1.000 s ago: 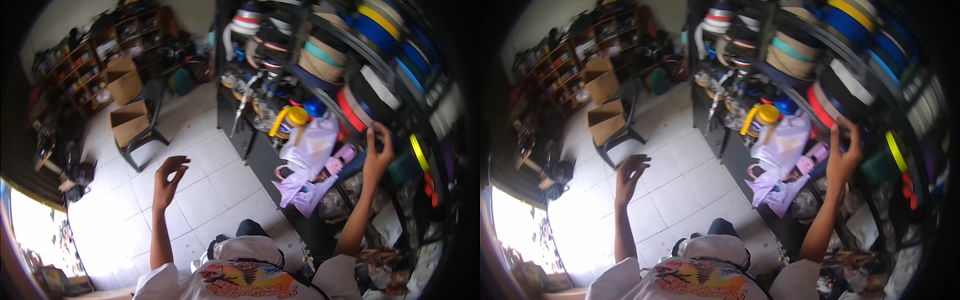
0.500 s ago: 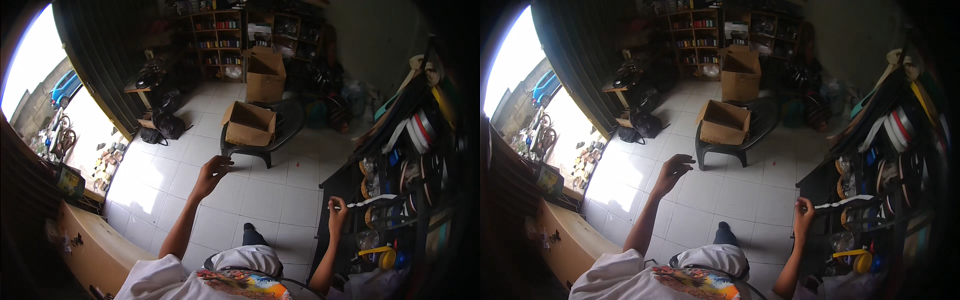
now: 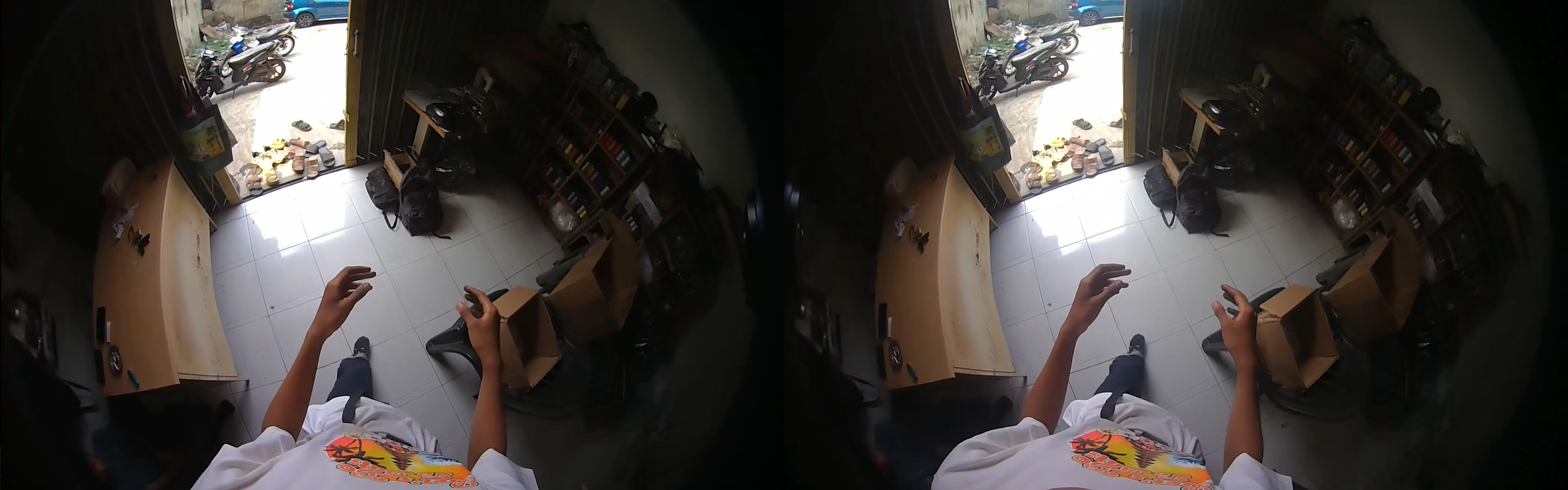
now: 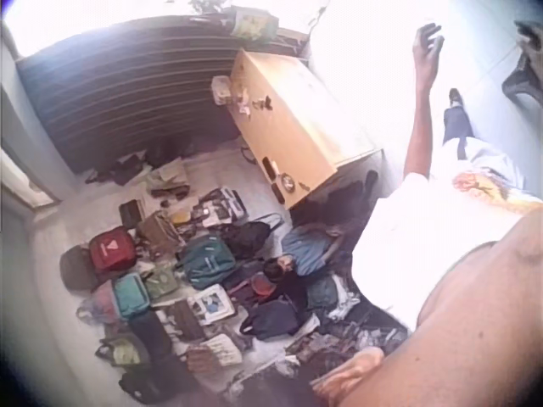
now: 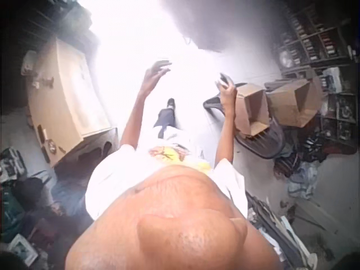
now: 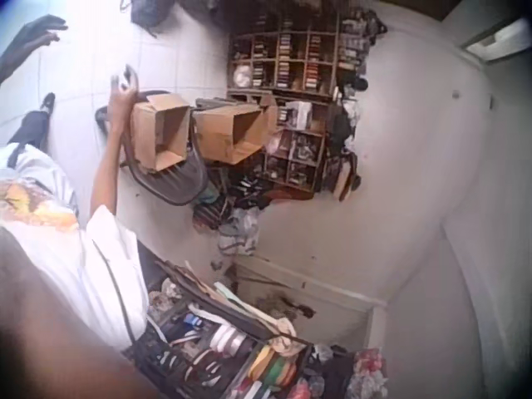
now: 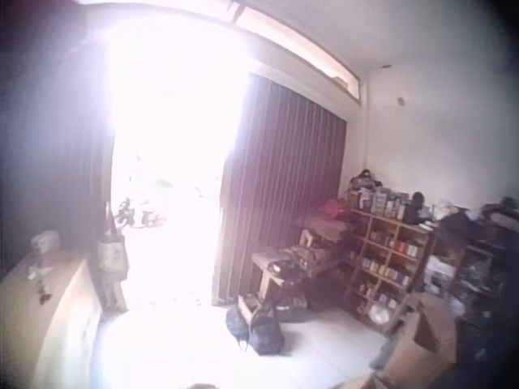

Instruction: The person takes rolls of fabric and webbing from boxes and places them onto shelves in a workshop environment.

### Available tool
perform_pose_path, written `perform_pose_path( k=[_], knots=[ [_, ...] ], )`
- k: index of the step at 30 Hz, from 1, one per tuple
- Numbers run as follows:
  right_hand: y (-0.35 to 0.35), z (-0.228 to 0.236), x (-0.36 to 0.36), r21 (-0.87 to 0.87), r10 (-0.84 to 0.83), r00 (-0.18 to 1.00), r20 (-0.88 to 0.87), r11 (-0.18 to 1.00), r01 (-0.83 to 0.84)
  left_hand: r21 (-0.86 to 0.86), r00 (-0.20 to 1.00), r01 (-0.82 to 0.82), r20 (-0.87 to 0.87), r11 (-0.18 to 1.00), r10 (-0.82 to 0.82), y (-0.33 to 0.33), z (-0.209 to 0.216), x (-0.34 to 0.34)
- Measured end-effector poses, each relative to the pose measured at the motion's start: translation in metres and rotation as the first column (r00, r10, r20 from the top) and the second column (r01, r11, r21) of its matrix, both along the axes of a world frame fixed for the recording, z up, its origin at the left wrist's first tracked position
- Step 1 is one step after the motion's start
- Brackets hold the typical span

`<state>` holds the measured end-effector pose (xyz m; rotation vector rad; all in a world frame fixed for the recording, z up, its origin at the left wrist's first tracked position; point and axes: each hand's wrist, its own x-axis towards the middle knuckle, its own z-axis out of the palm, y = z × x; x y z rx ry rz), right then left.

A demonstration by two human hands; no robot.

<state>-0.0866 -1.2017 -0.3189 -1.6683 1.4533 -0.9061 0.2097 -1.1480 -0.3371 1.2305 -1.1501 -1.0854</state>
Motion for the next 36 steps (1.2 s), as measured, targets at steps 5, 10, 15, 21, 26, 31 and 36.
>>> perform_pose_path(
  k=[5,10,15,21,26,31,36],
  knots=[
    [-0.116,0.008,0.031,0.04,0.009,1.0,0.007,0.999,-0.009,-0.005,1.0,0.027,-0.01,1.0,-0.027,-0.132,0.002,0.017],
    [-0.198,0.002,-0.01,0.05,-0.149,0.987,0.061,0.988,0.146,-0.01,0.981,0.192,-0.035,0.981,-0.192,-0.268,0.003,-0.023],
    [-0.256,-0.036,-0.09,0.096,-0.405,0.906,0.125,0.913,0.395,0.009,0.909,0.415,-0.049,0.91,-0.414,-0.39,-0.015,-0.111],
    [-0.323,-0.117,-0.208,0.077,-0.702,0.67,0.241,0.702,0.708,0.056,0.75,0.661,-0.027,0.748,-0.661,-0.527,-0.008,-0.222],
    [-0.434,-0.12,-0.288,0.031,-0.764,0.601,0.235,0.624,0.781,0.057,0.788,0.611,0.051,0.79,-0.613,-0.655,-0.007,-0.249],
    [-0.544,-0.062,-0.33,0.051,-0.703,0.677,0.218,0.701,0.711,0.231,0.822,0.561,-0.046,0.795,-0.568,-0.756,-0.017,-0.309],
    [-0.641,-0.065,-0.402,0.136,-0.693,0.706,0.148,0.721,0.68,0.119,0.763,0.645,-0.05,0.755,-0.645,-0.855,-0.031,-0.426]
  ],
)
